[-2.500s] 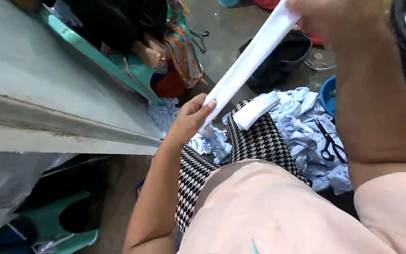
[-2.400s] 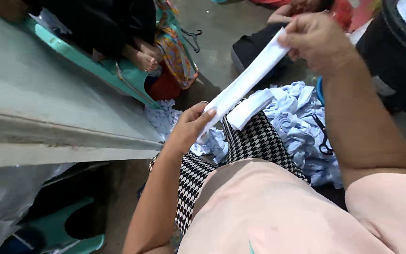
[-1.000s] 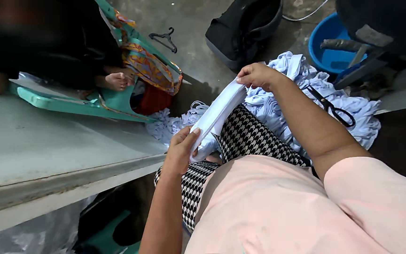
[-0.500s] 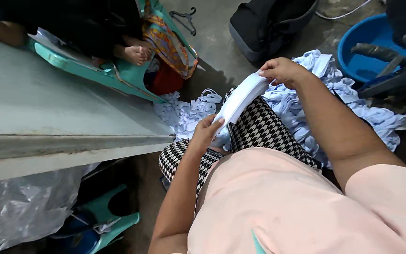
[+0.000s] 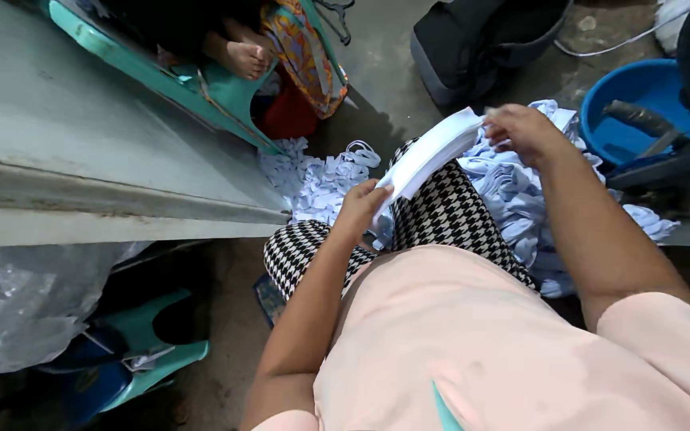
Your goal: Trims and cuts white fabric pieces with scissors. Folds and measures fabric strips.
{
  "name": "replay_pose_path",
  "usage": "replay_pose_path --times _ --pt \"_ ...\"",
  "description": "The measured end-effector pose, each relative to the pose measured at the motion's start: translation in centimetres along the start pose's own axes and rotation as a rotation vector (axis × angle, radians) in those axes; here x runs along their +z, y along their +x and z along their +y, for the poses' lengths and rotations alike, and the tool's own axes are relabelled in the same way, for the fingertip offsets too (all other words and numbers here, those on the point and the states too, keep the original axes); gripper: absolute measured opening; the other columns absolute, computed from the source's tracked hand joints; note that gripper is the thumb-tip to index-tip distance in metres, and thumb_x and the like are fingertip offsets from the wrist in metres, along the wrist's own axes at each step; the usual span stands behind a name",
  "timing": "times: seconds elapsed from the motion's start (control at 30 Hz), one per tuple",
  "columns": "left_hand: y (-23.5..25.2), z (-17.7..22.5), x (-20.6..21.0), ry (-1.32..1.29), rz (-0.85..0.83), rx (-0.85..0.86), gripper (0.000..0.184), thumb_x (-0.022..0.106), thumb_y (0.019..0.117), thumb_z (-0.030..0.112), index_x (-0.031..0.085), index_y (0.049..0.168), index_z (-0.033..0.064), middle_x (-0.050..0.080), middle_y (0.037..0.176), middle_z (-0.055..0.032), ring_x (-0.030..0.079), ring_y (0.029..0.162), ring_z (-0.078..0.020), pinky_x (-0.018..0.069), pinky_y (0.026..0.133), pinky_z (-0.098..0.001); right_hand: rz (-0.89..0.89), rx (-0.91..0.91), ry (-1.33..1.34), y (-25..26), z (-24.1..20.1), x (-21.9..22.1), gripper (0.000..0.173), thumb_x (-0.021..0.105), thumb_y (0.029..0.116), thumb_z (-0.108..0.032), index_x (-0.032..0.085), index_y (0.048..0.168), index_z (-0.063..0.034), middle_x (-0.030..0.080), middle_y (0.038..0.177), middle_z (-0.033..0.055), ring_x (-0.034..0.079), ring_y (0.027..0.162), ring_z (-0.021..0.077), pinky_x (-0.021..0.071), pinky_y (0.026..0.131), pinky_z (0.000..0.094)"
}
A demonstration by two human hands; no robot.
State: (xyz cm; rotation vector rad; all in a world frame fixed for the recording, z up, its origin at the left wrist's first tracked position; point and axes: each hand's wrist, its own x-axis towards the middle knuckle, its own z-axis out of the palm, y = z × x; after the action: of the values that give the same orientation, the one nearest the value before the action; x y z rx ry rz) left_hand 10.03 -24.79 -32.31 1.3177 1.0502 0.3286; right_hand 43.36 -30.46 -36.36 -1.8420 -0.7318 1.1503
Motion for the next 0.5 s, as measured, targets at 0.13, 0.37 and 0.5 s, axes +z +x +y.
replay_pose_path --times 0.13,0.37,0.5 --pt "0.1 0.0 0.1 -0.024 0.014 0.042 0.019 0.055 0.1030 0.019 0.067 0.100 0.0052 0.063 0.079 -0.0003 0.056 0.065 -0.0064 0.0475 0.059 -0.0241 0.253 0.175 -0.374 -3.0 9.0 -4.4 0.054 0.052 0.1068 -0.034 0.053 0.131 0.0143 0.059 0.118 0.0389 0.060 0.106 0.0536 0.0474 0.091 0.0700" --pt "-0.2 0.6 0.4 -0.020 0.039 0.055 0.017 0.056 0.1025 0.017 0.066 0.096 0.0047 0.062 0.076 -0.0009 0.055 0.062 -0.0062 0.0462 0.056 -0.0235 0.329 0.499 -0.787 -8.9 17.8 -5.4 0.058 0.054 0.1016 -0.015 0.036 0.150 0.0114 0.033 0.153 0.0403 0.036 0.140 0.0570 0.0331 0.108 0.0731" --pt "-0.3 0.4 0.2 -0.005 0.035 0.078 0.018 0.056 0.1025 0.017 0.067 0.104 0.0033 0.065 0.082 -0.0025 0.058 0.068 -0.0072 0.0484 0.062 -0.0254 0.530 0.605 -0.660 -9.4 17.6 -5.2 0.062 0.057 0.1009 -0.026 0.039 0.150 0.0075 0.036 0.153 0.0358 0.037 0.143 0.0500 0.0338 0.112 0.0664"
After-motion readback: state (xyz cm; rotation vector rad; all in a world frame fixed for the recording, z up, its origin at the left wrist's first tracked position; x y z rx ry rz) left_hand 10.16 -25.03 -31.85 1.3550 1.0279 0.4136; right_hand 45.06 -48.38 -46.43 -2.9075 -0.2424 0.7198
